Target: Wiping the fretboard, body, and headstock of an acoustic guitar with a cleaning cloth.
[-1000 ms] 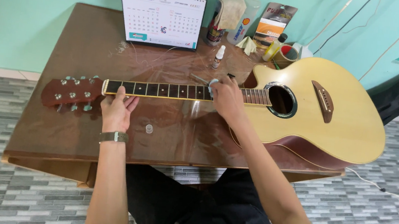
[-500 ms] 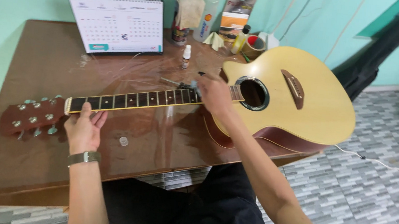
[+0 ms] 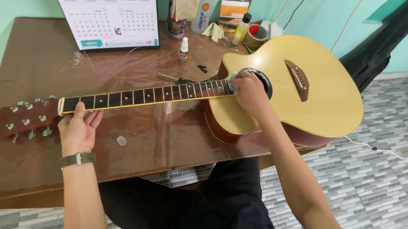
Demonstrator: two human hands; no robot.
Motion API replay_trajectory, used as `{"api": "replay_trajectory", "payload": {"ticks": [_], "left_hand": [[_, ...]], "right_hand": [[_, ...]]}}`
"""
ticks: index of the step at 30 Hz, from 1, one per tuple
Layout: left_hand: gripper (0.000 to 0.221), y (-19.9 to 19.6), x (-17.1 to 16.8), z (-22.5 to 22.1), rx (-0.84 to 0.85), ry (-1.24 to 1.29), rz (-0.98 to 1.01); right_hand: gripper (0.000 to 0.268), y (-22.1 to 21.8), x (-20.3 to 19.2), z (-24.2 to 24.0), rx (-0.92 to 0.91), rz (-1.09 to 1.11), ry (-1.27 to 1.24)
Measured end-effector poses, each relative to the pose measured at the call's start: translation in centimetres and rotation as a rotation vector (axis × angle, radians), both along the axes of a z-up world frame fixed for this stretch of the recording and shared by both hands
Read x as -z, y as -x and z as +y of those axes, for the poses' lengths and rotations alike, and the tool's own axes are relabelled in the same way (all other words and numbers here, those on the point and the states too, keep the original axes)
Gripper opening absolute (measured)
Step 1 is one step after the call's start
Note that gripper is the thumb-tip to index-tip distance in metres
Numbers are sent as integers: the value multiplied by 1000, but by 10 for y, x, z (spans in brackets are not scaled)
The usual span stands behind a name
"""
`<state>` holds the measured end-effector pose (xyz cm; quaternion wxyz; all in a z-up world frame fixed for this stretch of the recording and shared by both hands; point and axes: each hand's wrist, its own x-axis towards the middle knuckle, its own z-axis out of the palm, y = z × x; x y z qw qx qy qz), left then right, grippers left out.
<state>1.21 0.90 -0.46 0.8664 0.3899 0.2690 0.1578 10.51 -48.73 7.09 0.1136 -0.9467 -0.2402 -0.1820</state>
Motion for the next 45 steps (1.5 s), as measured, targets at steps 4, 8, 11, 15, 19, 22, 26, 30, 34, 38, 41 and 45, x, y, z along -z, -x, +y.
{"api": "replay_trajectory", "payload": {"ticks": [4,8,11,15,19,22,26,30,34,38,41,45], "left_hand": [[36,1,-10,-3,4,17,7],[35,4,-14,-5,-17,53,-1],[35,8,-15,-6,-17,58,-4],[34,5,-12,-4,-8,55,-14],[34,4,-10,-5,1,42,-18],[34,10,-15,-7,-23,60,-15],[33,9,-21,-8,-7,47,-6],[33,9,-19,-8,15,18,3],[33,10,-23,-11,-19,31,5],[35,11,-17,-9,-9,30,2],[33,9,-22,-9,-10,31,0],[32,14,-30,-12,-12,39,0]], "right_hand": [[26,0,-4,15,28,-10,-52],[25,39,-8,16,7,-49,-21],[20,32,-5,14,14,-25,-6],[19,-19,-1,19,-13,-2,-19],[22,9,-5,25,-17,-17,14],[22,33,2,20,-26,-4,61],[19,28,-21,31,-46,19,-117],[22,-5,-9,45,-32,18,-104],[22,21,-4,42,-27,-2,-13],[17,34,-2,47,102,31,-44],[18,7,-4,55,217,60,-56],[21,-9,0,66,353,60,15]]}}
